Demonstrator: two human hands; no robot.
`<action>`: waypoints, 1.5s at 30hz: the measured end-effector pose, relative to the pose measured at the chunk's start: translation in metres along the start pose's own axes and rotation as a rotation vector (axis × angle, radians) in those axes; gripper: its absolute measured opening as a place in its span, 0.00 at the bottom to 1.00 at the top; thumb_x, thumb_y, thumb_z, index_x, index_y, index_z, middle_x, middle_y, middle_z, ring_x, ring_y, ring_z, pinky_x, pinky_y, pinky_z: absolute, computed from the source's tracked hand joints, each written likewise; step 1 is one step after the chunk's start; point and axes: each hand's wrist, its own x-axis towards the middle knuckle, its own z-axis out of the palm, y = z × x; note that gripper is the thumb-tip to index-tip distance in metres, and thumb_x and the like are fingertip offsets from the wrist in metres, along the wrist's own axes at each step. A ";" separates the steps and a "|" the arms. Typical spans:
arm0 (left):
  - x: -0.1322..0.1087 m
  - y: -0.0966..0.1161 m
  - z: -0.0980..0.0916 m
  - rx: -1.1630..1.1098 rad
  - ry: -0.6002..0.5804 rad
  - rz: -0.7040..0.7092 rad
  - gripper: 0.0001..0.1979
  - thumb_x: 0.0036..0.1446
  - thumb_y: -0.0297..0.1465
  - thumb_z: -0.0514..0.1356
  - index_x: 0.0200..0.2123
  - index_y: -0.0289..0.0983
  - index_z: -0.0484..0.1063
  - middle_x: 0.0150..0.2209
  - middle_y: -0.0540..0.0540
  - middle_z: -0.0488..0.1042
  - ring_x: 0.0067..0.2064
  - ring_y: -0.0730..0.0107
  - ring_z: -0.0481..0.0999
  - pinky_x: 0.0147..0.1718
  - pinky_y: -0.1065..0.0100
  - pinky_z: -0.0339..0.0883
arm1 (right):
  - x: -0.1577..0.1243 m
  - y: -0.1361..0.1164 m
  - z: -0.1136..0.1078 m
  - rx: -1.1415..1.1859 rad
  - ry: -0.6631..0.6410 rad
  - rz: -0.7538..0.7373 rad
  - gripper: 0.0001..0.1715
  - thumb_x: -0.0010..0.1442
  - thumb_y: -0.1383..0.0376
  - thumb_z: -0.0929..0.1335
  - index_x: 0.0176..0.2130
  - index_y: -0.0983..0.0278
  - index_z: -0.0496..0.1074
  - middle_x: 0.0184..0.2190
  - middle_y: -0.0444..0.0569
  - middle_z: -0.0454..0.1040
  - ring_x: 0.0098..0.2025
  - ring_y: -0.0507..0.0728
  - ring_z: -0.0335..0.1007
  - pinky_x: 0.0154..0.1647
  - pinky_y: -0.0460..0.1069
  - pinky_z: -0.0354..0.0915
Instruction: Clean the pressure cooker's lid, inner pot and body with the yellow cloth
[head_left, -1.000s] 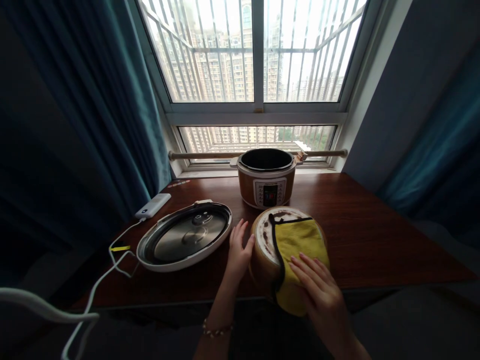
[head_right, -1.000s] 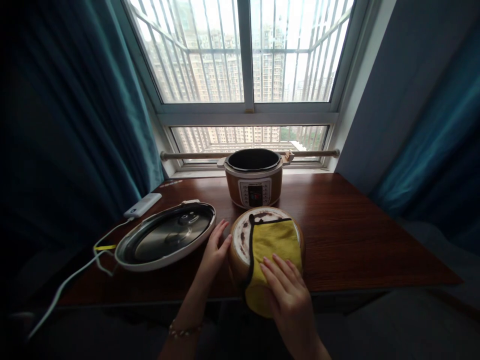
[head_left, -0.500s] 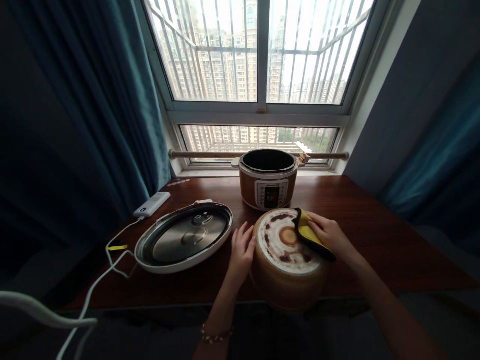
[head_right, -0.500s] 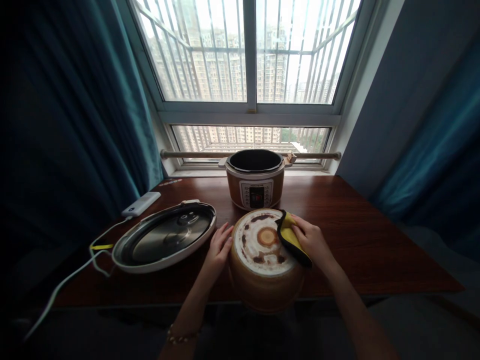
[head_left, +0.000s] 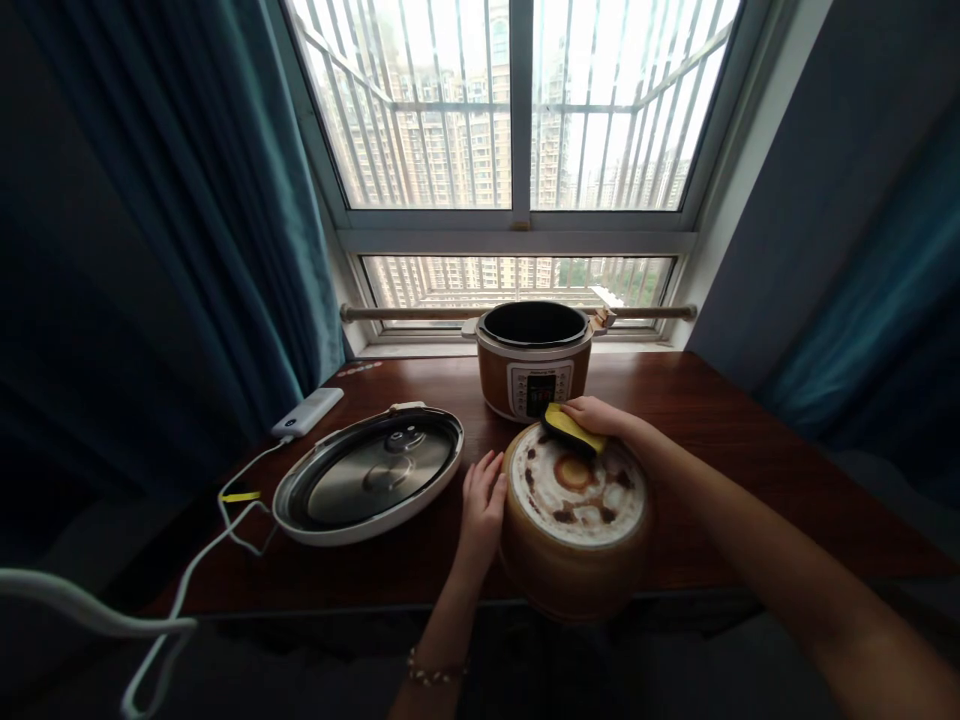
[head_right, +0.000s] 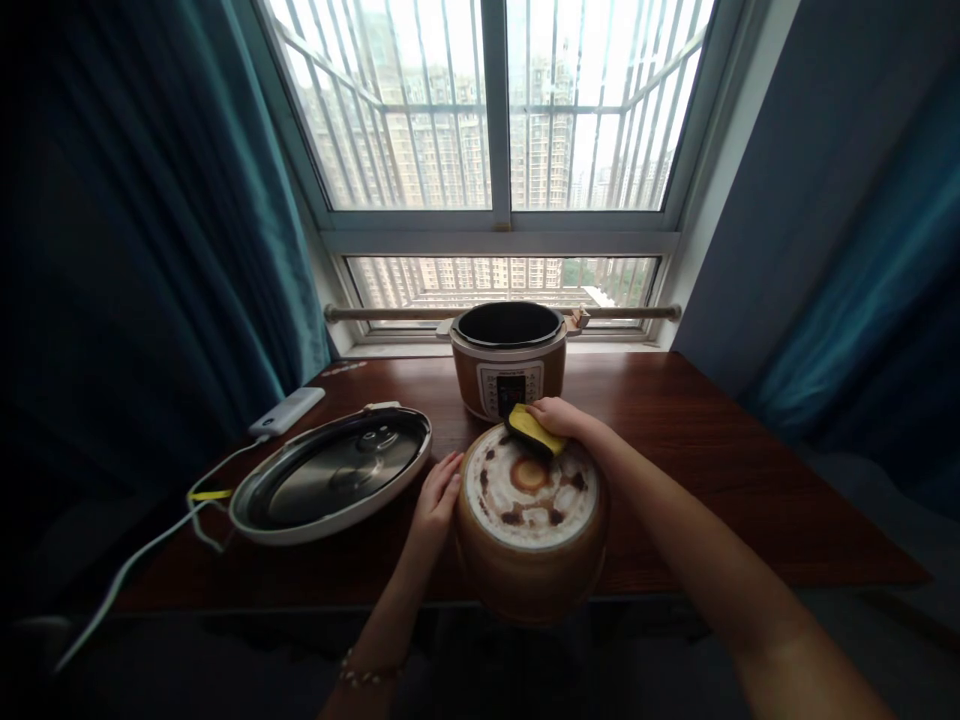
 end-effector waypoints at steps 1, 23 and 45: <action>0.000 -0.001 0.001 -0.011 0.003 -0.006 0.19 0.57 0.36 0.51 0.48 0.36 0.70 0.55 0.39 0.66 0.59 0.59 0.60 0.60 0.53 0.45 | 0.002 0.007 -0.001 0.073 -0.005 0.020 0.19 0.61 0.57 0.61 0.33 0.67 0.75 0.35 0.54 0.76 0.37 0.59 0.71 0.41 0.51 0.63; -0.002 0.002 0.003 -0.048 -0.040 -0.047 0.22 0.57 0.36 0.50 0.50 0.30 0.68 0.55 0.35 0.65 0.59 0.56 0.60 0.60 0.52 0.46 | -0.168 0.067 0.034 1.052 0.561 0.109 0.27 0.50 0.47 0.68 0.43 0.63 0.72 0.33 0.47 0.77 0.32 0.56 0.73 0.29 0.46 0.67; -0.004 0.005 0.001 -0.030 -0.026 0.001 0.18 0.59 0.34 0.49 0.48 0.36 0.70 0.54 0.41 0.67 0.58 0.62 0.61 0.59 0.56 0.49 | -0.204 -0.092 0.134 -0.372 0.777 -0.533 0.23 0.65 0.69 0.55 0.57 0.59 0.62 0.54 0.42 0.66 0.56 0.55 0.61 0.55 0.50 0.56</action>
